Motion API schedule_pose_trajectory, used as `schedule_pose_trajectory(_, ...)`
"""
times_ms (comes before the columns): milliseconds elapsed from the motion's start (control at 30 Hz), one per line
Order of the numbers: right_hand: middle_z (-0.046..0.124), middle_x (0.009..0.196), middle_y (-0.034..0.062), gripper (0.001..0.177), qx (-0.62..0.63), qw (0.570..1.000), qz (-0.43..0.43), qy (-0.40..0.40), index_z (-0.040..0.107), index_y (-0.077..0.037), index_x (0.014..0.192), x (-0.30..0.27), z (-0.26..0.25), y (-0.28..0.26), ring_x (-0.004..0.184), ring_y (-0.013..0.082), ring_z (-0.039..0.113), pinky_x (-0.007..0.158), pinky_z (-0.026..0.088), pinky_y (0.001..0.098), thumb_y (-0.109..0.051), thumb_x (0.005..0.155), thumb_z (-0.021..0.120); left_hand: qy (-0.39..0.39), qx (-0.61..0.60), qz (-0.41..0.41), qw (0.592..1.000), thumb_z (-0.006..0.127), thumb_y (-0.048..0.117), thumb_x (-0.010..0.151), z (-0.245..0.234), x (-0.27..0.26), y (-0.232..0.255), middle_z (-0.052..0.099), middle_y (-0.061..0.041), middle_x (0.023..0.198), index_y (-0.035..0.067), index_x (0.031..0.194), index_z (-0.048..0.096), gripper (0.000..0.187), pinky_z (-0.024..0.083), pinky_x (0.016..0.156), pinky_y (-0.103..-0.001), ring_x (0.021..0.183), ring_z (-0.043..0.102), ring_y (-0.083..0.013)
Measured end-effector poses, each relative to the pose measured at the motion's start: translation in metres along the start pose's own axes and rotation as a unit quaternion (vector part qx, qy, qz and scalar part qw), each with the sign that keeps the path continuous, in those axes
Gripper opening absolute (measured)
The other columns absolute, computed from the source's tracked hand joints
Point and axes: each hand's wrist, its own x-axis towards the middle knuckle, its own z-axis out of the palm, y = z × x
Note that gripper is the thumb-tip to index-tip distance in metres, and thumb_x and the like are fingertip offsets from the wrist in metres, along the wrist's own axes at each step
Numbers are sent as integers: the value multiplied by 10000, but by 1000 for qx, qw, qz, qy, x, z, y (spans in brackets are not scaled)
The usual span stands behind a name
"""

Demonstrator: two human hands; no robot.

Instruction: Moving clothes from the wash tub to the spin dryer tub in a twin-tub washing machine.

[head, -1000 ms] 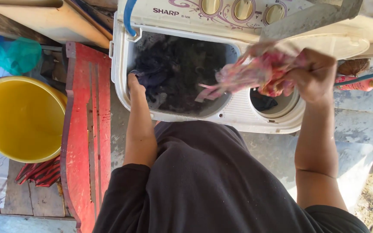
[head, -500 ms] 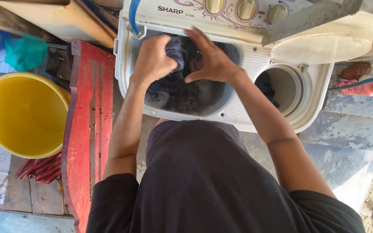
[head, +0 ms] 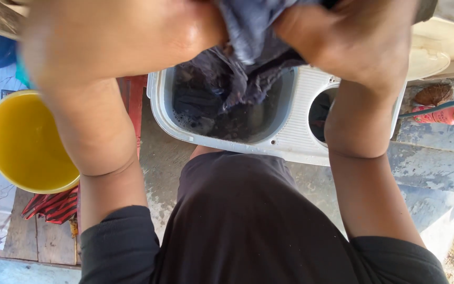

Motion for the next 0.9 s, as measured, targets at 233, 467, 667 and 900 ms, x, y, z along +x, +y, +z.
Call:
schedule_pose_trajectory(233, 705, 812, 214, 323, -94, 939, 190, -270, 712, -25, 989, -24, 99, 149, 763, 331, 702, 727, 543, 455, -233, 750, 777, -88, -78, -50, 992, 767, 17, 645, 228, -3, -145, 733, -197, 950, 47, 1009, 738, 366, 561, 773, -464, 924, 721, -386)
schedule_pose_trajectory(467, 704, 1039, 256, 589, -94, 919, 225, -309, 694, -40, 1140, -166, 280, 312, 986, 435, 667, 873, 538, 504, -276, 648, 917, -231, -2, -152, 961, 759, 127, 673, 464, -89, -226, 743, -198, 990, 110, 1033, 726, 362, 550, 782, -557, 947, 699, -432)
schedule_pose_trajectory(667, 727, 1117, 138, 742, 81, 973, 210, -40, 660, -61, 1206, -158, 258, 271, 1040, 287, 684, 915, 539, 426, -222, 557, 982, -68, -258, -161, 950, 780, 201, 697, 356, -54, -165, 721, -184, 855, 22, 904, 660, 299, 560, 697, -450, 800, 721, -341)
schedule_pose_trajectory(900, 734, 902, 4, 350, 50, 982, 171, -71, 702, -50, 988, -66, 88, 119, 799, 52, 660, 714, 576, 280, -85, 703, 902, -84, -270, -118, 952, 827, 228, 722, 180, -57, -132, 742, -64, 949, 75, 1111, 698, 436, 569, 747, -344, 834, 720, -202)
